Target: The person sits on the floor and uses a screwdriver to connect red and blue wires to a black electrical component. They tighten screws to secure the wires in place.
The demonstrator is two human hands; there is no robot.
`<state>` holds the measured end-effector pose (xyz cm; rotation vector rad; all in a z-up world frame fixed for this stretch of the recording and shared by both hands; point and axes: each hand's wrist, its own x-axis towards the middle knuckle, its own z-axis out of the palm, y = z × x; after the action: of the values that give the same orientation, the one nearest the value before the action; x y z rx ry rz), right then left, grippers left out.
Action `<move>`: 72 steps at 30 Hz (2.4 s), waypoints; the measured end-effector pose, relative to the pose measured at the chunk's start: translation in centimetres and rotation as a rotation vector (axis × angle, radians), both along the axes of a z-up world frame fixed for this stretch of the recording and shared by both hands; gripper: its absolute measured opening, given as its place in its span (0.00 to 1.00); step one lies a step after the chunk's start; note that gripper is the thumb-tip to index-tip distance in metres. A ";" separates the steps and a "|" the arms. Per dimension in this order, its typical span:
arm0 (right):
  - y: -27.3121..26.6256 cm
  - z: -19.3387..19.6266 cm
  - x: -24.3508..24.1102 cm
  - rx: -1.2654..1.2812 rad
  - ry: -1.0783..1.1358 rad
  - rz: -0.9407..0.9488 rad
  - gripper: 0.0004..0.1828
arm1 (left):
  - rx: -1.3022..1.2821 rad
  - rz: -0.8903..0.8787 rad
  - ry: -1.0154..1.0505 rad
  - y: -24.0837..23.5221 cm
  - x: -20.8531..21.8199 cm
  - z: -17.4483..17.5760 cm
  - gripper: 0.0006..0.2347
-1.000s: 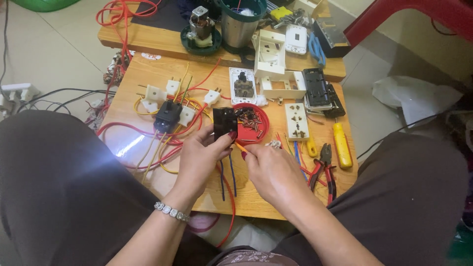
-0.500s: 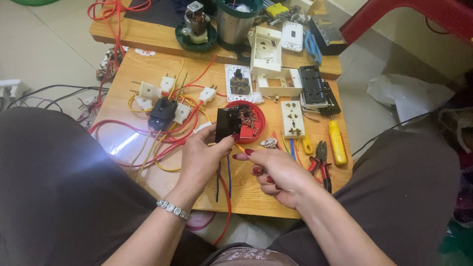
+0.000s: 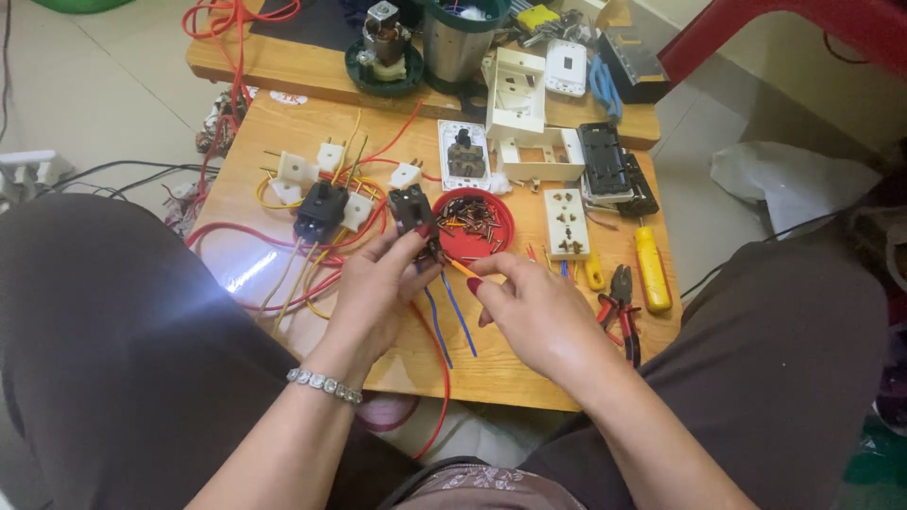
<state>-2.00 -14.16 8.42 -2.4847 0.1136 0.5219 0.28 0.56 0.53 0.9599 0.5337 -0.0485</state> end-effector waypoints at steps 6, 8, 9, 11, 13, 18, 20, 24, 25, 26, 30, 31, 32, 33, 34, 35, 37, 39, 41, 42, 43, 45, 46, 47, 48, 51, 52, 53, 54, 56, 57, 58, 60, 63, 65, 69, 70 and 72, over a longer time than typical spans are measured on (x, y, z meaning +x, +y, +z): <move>1.1 1.5 -0.5 -0.099 -0.097 0.027 0.20 | -0.028 -0.002 0.003 0.2 0.0 0.0 0.22; 1.3 1.6 -0.5 -0.123 -0.111 0.040 0.20 | -0.024 -0.005 0.000 0.3 -0.1 0.1 0.21; 1.4 1.7 -0.5 -0.147 -0.126 0.053 0.20 | -0.020 -0.009 -0.003 0.2 -0.1 0.1 0.21; 1.5 1.5 -0.4 -0.170 -0.145 0.084 0.20 | 0.007 -0.019 -0.009 0.2 -0.3 0.5 0.20; 1.6 1.5 -0.3 -0.193 -0.164 0.114 0.20 | 0.033 -0.029 -0.015 0.1 -0.5 0.9 0.20; 1.8 1.7 -0.3 -0.255 -0.218 0.205 0.20 | 0.135 -0.076 -0.033 -0.1 -1.0 1.6 0.21; 1.8 1.5 -0.3 -0.261 -0.219 0.215 0.19 | 0.145 -0.083 -0.037 0.0 -0.9 1.2 0.21; 1.8 1.0 -0.3 -0.218 -0.197 0.197 0.20 | 0.190 -0.123 -0.049 0.0 -0.6 0.6 0.22; 1.6 0.8 -0.3 -0.219 -0.199 0.196 0.20 | 0.190 -0.124 -0.051 0.0 -0.6 0.5 0.22; 1.4 0.6 -0.3 -0.193 -0.174 0.174 0.20 | 0.216 -0.142 -0.052 0.1 -0.5 0.3 0.23; 0.7 -0.2 -0.1 -0.134 -0.056 0.082 0.20 | 0.253 -0.177 -0.046 -0.2 -0.9 1.3 0.25; 0.7 -0.2 -0.1 -0.136 -0.055 0.079 0.20 | 0.251 -0.180 -0.046 -0.3 -0.8 1.1 0.25; 0.6 -0.3 -0.1 -0.127 -0.033 0.068 0.20 | 0.270 -0.189 -0.039 -0.3 -0.8 0.9 0.25; 0.6 -0.3 -0.1 -0.117 -0.011 0.058 0.21 | 0.288 -0.197 -0.032 -0.3 -0.7 0.7 0.24; 0.7 -0.4 -0.1 -0.119 -0.011 0.056 0.21 | 0.287 -0.198 -0.033 -0.4 -0.6 0.8 0.24; 0.7 -0.5 -0.1 -0.087 -0.003 0.040 0.21 | 0.304 -0.189 -0.021 -0.4 -0.7 0.8 0.23; 0.7 -1.0 -0.1 -0.057 0.008 0.026 0.21 | 0.319 -0.177 -0.006 -0.4 -0.8 0.7 0.23; 0.5 -1.5 0.0 0.047 0.056 -0.058 0.22 | 0.346 -0.183 0.011 -0.4 -0.7 0.8 0.21; 0.2 -2.8 0.4 0.233 0.114 -0.162 0.22 | 0.347 -0.196 0.011 -0.2 -1.0 1.3 0.22; 0.0 -3.4 0.6 0.420 0.172 -0.265 0.22 | 0.349 -0.208 0.014 -0.2 -1.1 1.6 0.23; 0.1 -2.7 0.4 0.420 0.172 -0.266 0.22 | 0.348 -0.209 0.013 -0.2 -1.2 1.5 0.23; 0.2 -1.3 -0.1 0.583 0.259 -0.359 0.23 | 0.365 -0.222 0.019 -0.3 -1.2 1.3 0.22; 0.1 -1.0 -0.1 0.586 0.256 -0.359 0.23 | 0.367 -0.223 0.017 -0.4 -1.2 1.3 0.22; 0.1 -0.7 -0.2 0.657 0.306 -0.395 0.18 | 0.353 -0.224 0.010 -0.4 -1.2 1.3 0.22; 0.0 -0.4 -0.2 0.727 0.357 -0.430 0.13 | 0.339 -0.225 0.004 -0.5 -1.2 1.2 0.22; -0.6 0.4 -0.5 0.925 0.496 -0.581 0.10 | 0.322 -0.244 0.002 -0.7 -1.3 1.7 0.24; -0.7 0.4 -0.8 0.931 0.494 -0.581 0.10 | 0.327 -0.246 0.000 -0.8 -1.2 1.8 0.24; -0.8 0.4 -1.1 0.890 0.408 -0.481 0.12 | 0.281 -0.222 -0.013 -0.9 -1.2 1.9 0.23; -0.8 0.3 -1.3 0.848 0.322 -0.380 0.15 | 0.235 -0.198 -0.026 -1.0 -1.1 1.9 0.23; -1.8 -1.1 -1.0 0.803 0.254 -0.282 0.18 | 0.171 -0.167 -0.009 -0.8 -0.6 0.9 0.23; -2.1 -1.6 -0.6 0.753 0.172 -0.169 0.21 | 0.104 -0.124 -0.009 -0.6 -0.2 0.6 0.22; -2.0 -1.9 -0.2 0.759 0.173 -0.164 0.21 | 0.111 -0.120 -0.010 -0.3 -0.1 0.9 0.22; -1.8 -2.6 0.5 0.676 0.001 -0.207 0.18 | 0.028 -0.111 0.037 0.3 0.1 1.3 0.26; -2.0 -7.5 2.1 0.563 -0.117 -0.281 0.16 | -0.024 -0.077 0.039 1.5 1.7 -2.5 0.24; -0.6 -6.1 1.3 0.641 -0.063 -0.337 0.16 | -0.047 -0.068 0.051 1.0 1.4 -1.1 0.22; 0.2 -6.3 0.9 0.730 0.018 -0.391 0.15 | -0.093 -0.073 0.095 0.3 0.7 1.0 0.19; 0.2 -6.4 1.0 0.729 0.019 -0.392 0.15 | -0.093 -0.073 0.097 0.3 0.7 0.6 0.19; 0.2 -6.5 1.0 0.729 0.029 -0.394 0.10 | -0.109 -0.072 0.115 0.3 0.7 -0.2 0.19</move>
<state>-1.00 -13.95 1.93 -1.6871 0.3480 0.3450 0.99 0.85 0.28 0.8728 0.5958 -0.1967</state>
